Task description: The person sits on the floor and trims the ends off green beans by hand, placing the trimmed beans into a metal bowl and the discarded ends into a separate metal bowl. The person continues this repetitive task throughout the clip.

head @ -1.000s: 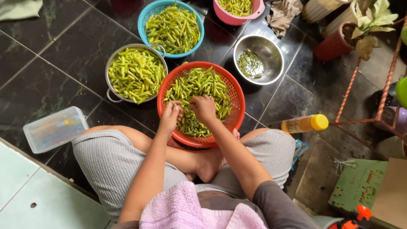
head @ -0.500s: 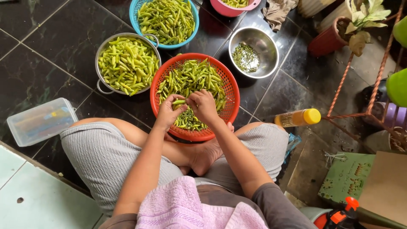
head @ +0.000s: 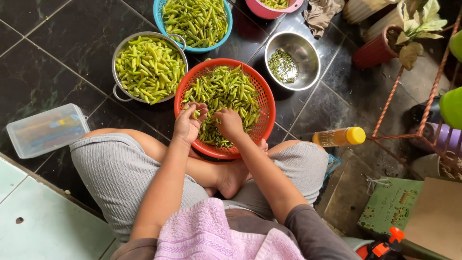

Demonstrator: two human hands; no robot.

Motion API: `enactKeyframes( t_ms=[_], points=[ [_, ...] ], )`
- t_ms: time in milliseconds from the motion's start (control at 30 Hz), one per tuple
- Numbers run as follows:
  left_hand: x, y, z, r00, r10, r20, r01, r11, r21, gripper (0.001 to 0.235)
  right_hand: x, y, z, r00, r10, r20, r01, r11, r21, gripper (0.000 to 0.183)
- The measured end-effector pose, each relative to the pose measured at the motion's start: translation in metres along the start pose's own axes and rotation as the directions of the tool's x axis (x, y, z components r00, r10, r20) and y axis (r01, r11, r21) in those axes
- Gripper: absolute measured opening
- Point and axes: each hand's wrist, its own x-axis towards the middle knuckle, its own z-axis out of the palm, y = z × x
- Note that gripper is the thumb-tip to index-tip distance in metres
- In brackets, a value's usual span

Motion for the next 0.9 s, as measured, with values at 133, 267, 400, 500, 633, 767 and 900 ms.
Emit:
enactKeyframes(
  t_ms=[133,267,400,500,633,767,900],
  points=[
    [-0.005,-0.001,-0.001,0.999,0.034,-0.038,-0.032,0.998,0.059,0.003,0.001,0.007,0.021,0.990,-0.048,-0.136,0.054,0.998,0.041,0.003],
    [0.004,-0.013,-0.006,0.995,0.076,-0.070,-0.056,0.965,0.256,0.018,-0.002,0.001,0.007,0.958,0.135,-0.254,-0.016,0.907,0.422,0.006],
    [0.004,-0.028,-0.008,0.998,-0.027,0.053,0.005,0.921,0.389,0.025,-0.009,-0.019,-0.012,0.896,0.313,-0.316,-0.012,0.727,0.686,0.005],
    [-0.004,-0.022,0.003,0.995,-0.024,0.101,-0.024,0.891,0.453,0.030,-0.004,-0.016,-0.006,0.866,0.353,-0.354,0.009,0.696,0.718,0.006],
    [0.005,-0.027,-0.018,0.990,-0.054,0.129,-0.015,0.876,0.482,0.029,0.001,-0.016,0.004,0.880,0.328,-0.344,0.071,0.626,0.777,0.005],
    [-0.016,0.005,0.003,0.986,-0.058,0.159,-0.037,0.845,0.533,0.026,0.003,-0.009,0.017,0.971,0.238,0.023,-0.055,0.130,0.990,0.022],
    [-0.022,0.021,0.019,0.994,0.022,0.102,-0.065,0.899,0.434,0.020,0.002,-0.003,0.033,0.981,0.191,0.016,-0.152,0.727,0.670,0.029]
  ],
)
